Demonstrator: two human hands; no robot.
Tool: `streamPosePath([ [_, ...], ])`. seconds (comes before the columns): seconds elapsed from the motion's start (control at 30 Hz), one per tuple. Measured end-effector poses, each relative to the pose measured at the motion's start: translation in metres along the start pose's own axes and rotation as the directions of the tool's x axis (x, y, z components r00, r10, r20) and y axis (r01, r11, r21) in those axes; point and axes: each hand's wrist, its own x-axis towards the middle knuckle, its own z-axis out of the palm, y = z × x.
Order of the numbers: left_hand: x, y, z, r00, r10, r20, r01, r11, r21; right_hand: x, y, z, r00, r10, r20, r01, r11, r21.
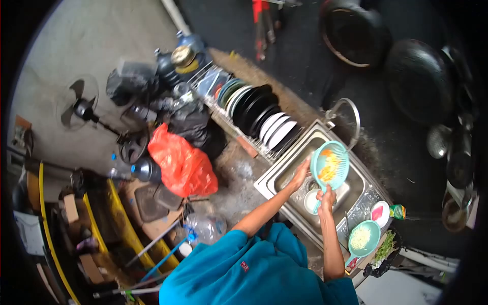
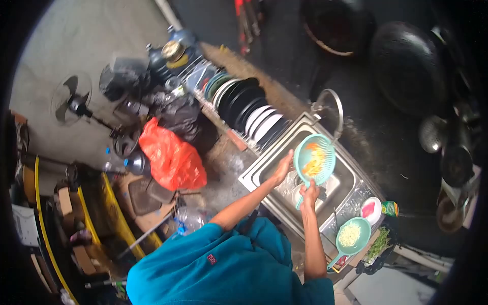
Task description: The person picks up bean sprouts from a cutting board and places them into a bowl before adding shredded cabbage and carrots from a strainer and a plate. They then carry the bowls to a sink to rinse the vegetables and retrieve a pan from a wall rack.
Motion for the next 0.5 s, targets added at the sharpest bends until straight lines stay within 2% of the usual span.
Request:
streamPosePath([
  [0.03,-0.006,0.007,-0.001,1.000,0.003,0.014,-0.004,0.999,0.040,-0.003,-0.005,-0.006,0.999,0.034,-0.021,-0.035,0.998,-0.043],
  [0.07,-0.006,0.001,-0.004,0.993,0.111,-0.031,-0.110,0.992,0.056,0.017,0.021,-0.019,0.996,-0.030,-0.089,0.022,0.996,-0.085],
  [0.1,0.010,-0.011,-0.016,0.970,0.243,-0.020,-0.237,0.959,0.158,0.043,0.042,-0.029,0.979,-0.105,-0.173,0.085,0.989,-0.122],
  [0.13,0.017,-0.009,-0.014,0.931,0.341,-0.129,-0.294,0.911,0.288,0.023,0.024,-0.025,0.993,-0.097,-0.071,0.086,0.986,-0.140],
  [0.17,0.003,0.023,0.006,0.870,0.421,-0.257,-0.331,0.884,0.329,-0.006,0.004,-0.014,0.996,-0.075,0.048,0.082,0.982,-0.169],
  [0.23,0.004,0.065,0.025,0.698,0.673,-0.243,-0.536,0.717,0.445,-0.020,-0.015,-0.016,1.000,-0.003,0.028,0.004,1.000,-0.008],
  [0.3,-0.008,0.122,0.054,0.587,0.803,-0.101,-0.620,0.527,0.581,-0.013,-0.002,-0.015,0.997,-0.066,-0.037,0.068,0.996,0.060],
  [0.33,-0.014,0.146,0.070,0.525,0.850,-0.043,-0.670,0.444,0.595,-0.014,0.000,-0.018,0.999,-0.037,0.020,0.037,0.999,-0.013],
  [0.37,-0.007,0.159,0.078,0.468,0.883,0.029,-0.705,0.353,0.615,-0.013,-0.001,-0.021,0.999,-0.042,0.021,0.042,0.999,0.005],
  [0.43,-0.010,0.187,0.102,0.493,0.852,0.174,-0.705,0.274,0.655,-0.009,-0.006,-0.032,0.991,-0.027,0.132,0.022,0.999,0.040],
  [0.47,0.000,0.190,0.110,0.476,0.846,0.239,-0.743,0.242,0.624,-0.014,-0.013,-0.026,0.992,-0.096,0.085,0.093,0.995,0.046],
  [0.5,0.006,0.185,0.112,0.482,0.825,0.296,-0.763,0.229,0.604,-0.005,-0.004,-0.024,0.984,-0.177,0.014,0.173,0.973,0.151],
])
